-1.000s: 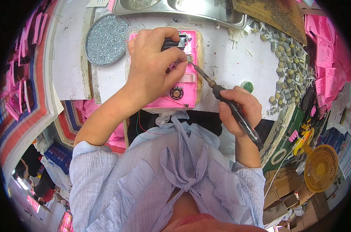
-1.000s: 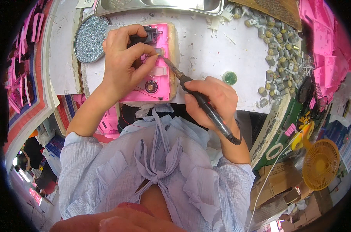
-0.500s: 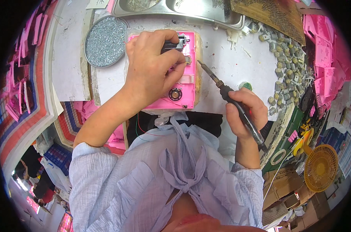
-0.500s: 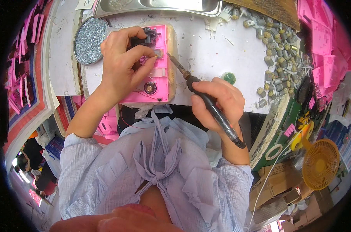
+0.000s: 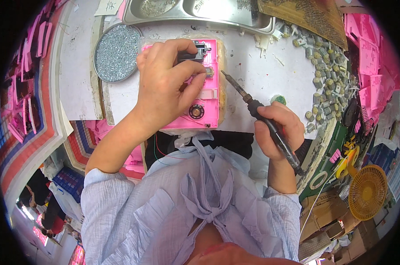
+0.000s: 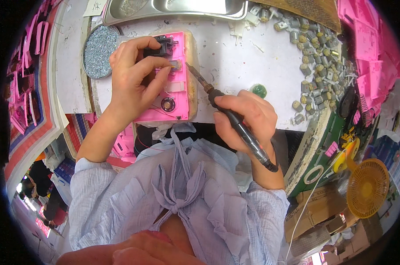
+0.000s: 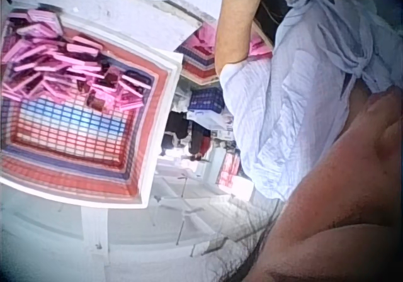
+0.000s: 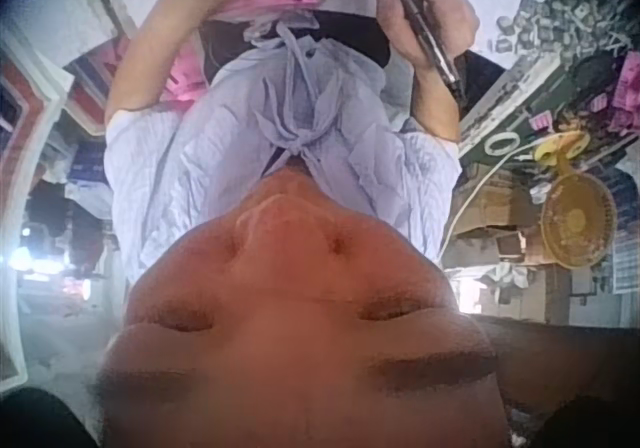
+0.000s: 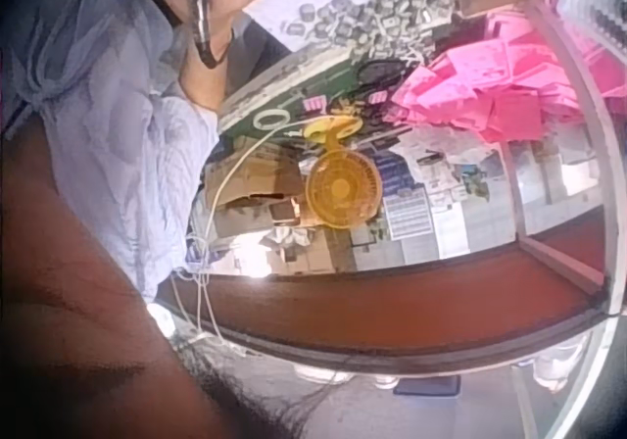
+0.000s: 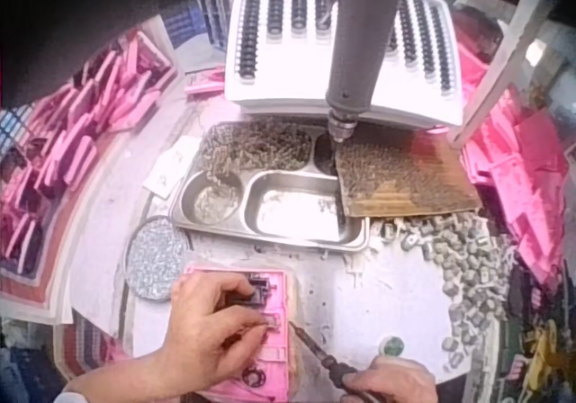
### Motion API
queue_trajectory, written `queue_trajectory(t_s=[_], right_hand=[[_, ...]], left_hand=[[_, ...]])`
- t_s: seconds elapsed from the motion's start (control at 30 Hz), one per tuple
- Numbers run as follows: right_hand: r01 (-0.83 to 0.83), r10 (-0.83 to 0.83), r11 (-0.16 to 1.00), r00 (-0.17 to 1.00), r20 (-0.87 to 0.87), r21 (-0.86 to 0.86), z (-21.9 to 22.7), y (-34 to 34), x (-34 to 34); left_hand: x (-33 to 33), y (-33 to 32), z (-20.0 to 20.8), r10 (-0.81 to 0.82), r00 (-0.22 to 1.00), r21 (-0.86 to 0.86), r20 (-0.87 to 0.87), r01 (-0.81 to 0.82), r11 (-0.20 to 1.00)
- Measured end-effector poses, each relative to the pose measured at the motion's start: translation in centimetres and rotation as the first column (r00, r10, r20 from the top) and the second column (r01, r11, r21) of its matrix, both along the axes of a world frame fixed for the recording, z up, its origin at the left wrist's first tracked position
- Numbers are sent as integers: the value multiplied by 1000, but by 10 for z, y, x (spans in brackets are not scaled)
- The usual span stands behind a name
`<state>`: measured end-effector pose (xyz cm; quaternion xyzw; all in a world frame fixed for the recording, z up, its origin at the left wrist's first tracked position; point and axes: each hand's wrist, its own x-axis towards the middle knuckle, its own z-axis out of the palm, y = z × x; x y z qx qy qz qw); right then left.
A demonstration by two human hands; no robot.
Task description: Assembling and soldering electronic components inside a pink toy camera housing.
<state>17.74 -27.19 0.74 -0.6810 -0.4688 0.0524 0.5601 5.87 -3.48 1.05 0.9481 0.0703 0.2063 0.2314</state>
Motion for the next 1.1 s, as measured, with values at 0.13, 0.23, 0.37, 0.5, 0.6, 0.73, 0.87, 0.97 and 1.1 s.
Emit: queue_trajectory(t_s=[0.13,0.23,0.37,0.5,0.6,0.73,0.87,0.97,1.1], right_hand=[[2,-2,1000,1000,-10,-17,0,6,-2],[5,-5,1000,1000,-3,-20,-3,9,-2],[-16,16,1000,1000,7,-6,-3,14,0],[-12,11,1000,1000,13,9,-5,16,-2],[-15,14,999,999,34,31,-10,18,-2],[-24,24,1000,999,34,-1,-9,18,-3],[-46,48,999,996,80,-25,-9,17,-3],[-45,46,999,994,99,-19,-12,14,-4],[-45,44,999,996,83,15,-11,11,-2]], left_hand=[[6,0,3,-3,1000,63,-9,3,998],[9,0,5,-12,999,103,-29,15,995],[10,0,8,-19,998,142,-56,27,990],[10,-1,8,-24,998,156,-66,34,987],[10,-1,9,-24,997,157,-80,36,987],[9,0,8,-31,996,149,-81,43,988],[10,-1,9,-33,996,166,-83,47,985],[9,-1,7,-26,997,164,-77,38,986],[10,0,3,-43,999,148,-22,45,988]])
